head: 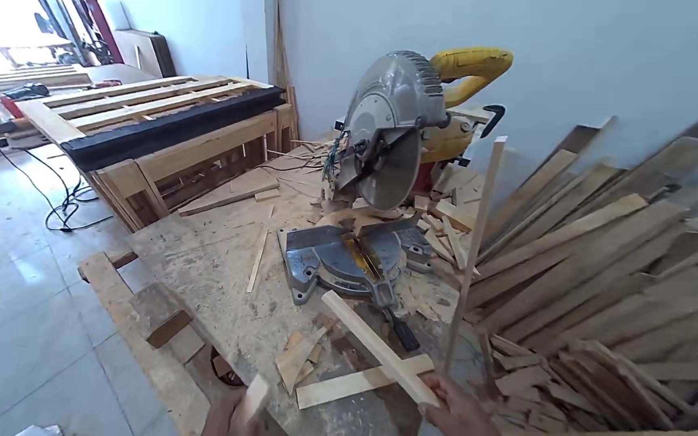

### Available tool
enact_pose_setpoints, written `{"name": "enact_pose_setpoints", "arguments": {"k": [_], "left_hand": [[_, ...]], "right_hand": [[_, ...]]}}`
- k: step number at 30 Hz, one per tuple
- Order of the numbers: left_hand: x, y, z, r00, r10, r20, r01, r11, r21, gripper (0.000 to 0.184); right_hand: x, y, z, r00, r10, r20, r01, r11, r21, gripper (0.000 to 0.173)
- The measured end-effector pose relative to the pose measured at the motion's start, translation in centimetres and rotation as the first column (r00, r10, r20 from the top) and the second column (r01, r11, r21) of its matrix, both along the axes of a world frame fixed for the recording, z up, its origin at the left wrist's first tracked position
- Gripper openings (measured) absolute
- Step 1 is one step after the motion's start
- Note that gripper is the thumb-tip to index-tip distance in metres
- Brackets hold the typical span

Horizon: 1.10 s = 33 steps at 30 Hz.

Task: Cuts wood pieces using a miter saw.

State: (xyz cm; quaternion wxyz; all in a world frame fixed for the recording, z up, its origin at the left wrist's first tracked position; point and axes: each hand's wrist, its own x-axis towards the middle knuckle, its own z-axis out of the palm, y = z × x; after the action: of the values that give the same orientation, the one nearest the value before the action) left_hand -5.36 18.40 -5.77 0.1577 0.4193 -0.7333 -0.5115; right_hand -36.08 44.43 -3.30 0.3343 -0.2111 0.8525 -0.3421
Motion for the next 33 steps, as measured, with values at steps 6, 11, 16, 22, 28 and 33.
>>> {"name": "enact_pose_setpoints", "arguments": {"k": [6, 11, 16, 22, 28, 33], "left_hand": [[-16.0, -8.2, -4.8, 0.94, 0.118, 0.321, -0.038, 0.969, -0.245, 0.051], [-20.0, -5.5, -4.9, 0.867, 0.265, 0.423, -0.092, 0.918, -0.387, 0.057], [-24.2, 1.3, -0.7, 0.983, 0.121, 0.14, -0.062, 0.93, -0.362, 0.037], [-33.3, -5.6, 1.5, 0.965, 0.038, 0.26, 0.076, 0.906, -0.415, 0.045], [-39.1, -12.7, -3.2, 0.92, -0.083, 0.384, 0.291, 0.801, -0.524, 0.028], [-40.1, -12.8, -4.4, 0.965, -0.024, 0.263, 0.176, 0.799, -0.575, 0.036]], "right_hand": [[-3.8, 1.2, -0.1, 0.987, -0.123, -0.107, 0.113, 0.989, -0.091, 0.058], [-11.1, 0.8, -1.8, 0.989, -0.027, -0.148, 0.014, 0.996, -0.089, 0.057], [-18.1, -2.4, 0.3, 0.902, 0.269, -0.337, -0.265, 0.962, 0.059, 0.054], [-27.3, -13.0, 1.8, 0.638, 0.574, -0.514, -0.452, 0.819, 0.354, 0.042], [-28.8, -17.0, 1.8, 0.584, 0.338, -0.738, -0.212, 0.941, 0.263, 0.053], [-21.8, -12.2, 17.6, 0.285, -0.241, -0.928, -0.499, 0.789, -0.358, 0.028]]}}
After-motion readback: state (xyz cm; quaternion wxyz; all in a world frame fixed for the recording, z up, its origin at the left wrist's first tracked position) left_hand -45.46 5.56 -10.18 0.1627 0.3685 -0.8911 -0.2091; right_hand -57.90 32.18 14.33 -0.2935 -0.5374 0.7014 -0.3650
